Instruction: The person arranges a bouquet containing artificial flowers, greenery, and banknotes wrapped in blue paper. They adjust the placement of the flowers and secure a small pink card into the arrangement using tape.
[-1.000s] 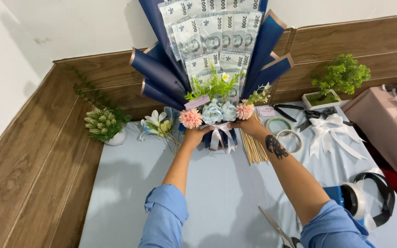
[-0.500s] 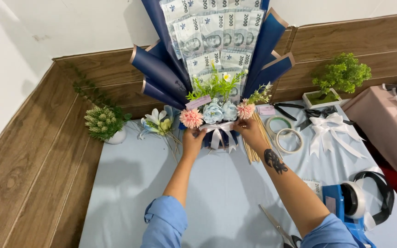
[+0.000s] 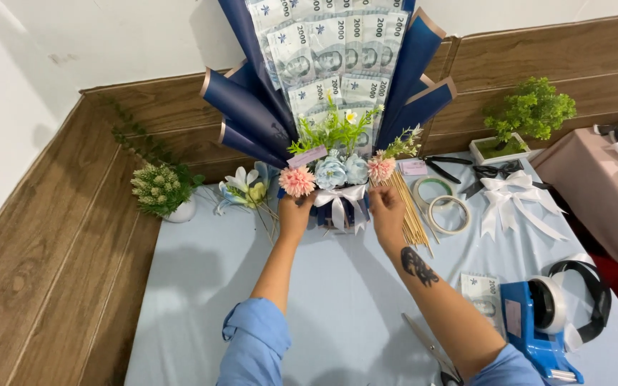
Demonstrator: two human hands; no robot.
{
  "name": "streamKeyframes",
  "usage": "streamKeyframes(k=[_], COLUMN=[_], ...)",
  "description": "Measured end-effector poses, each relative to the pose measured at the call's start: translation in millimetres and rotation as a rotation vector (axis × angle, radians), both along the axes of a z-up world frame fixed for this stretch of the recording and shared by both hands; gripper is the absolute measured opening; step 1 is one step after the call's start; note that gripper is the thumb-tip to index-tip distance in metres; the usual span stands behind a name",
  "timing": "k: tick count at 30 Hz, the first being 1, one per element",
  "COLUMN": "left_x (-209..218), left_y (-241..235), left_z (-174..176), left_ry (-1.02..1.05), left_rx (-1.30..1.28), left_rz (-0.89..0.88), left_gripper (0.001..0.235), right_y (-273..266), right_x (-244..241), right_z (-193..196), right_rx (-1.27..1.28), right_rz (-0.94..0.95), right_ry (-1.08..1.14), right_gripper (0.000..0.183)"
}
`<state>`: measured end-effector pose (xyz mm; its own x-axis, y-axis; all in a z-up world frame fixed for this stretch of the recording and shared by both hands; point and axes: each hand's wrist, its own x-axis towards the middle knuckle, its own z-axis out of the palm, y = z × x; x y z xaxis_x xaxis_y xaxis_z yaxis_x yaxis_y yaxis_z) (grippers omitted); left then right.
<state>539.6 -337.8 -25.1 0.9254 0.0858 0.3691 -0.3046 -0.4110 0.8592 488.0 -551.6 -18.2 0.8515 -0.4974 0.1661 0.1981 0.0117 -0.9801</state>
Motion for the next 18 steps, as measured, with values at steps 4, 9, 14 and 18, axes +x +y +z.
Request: streamKeyframes(k=[4,9,14,18], left_x=[4.2,7.3,23.8,-1.8], left_y=[-1.5,-6.6,-5.6,-10.5], left_z=[-2.3,-2.2,-12.9,10.1], left_ry=[0.103,0.174,0.174,0.228], left_rx=[-0.068,-0.154,-0.157,-0.202], left_rz=[-0.018,-0.026,0.012,0.029], left_gripper=[0.036,0.036,0.039,0.039], right_y=[50.7,88.0,86.9,53.8], right_x=[-21.9,10.3,-3.9,-34.4], right_z=[2.7,-26.4,-40.1,-5.7], right_rx=[0.154,0.451,0.419,0.268], right_rz=[0.232,0.344,0.36,0.338], right_ry=[0.219,0.347,0.455,0.412], right_gripper=[0.009,0.016,0.01,0.019])
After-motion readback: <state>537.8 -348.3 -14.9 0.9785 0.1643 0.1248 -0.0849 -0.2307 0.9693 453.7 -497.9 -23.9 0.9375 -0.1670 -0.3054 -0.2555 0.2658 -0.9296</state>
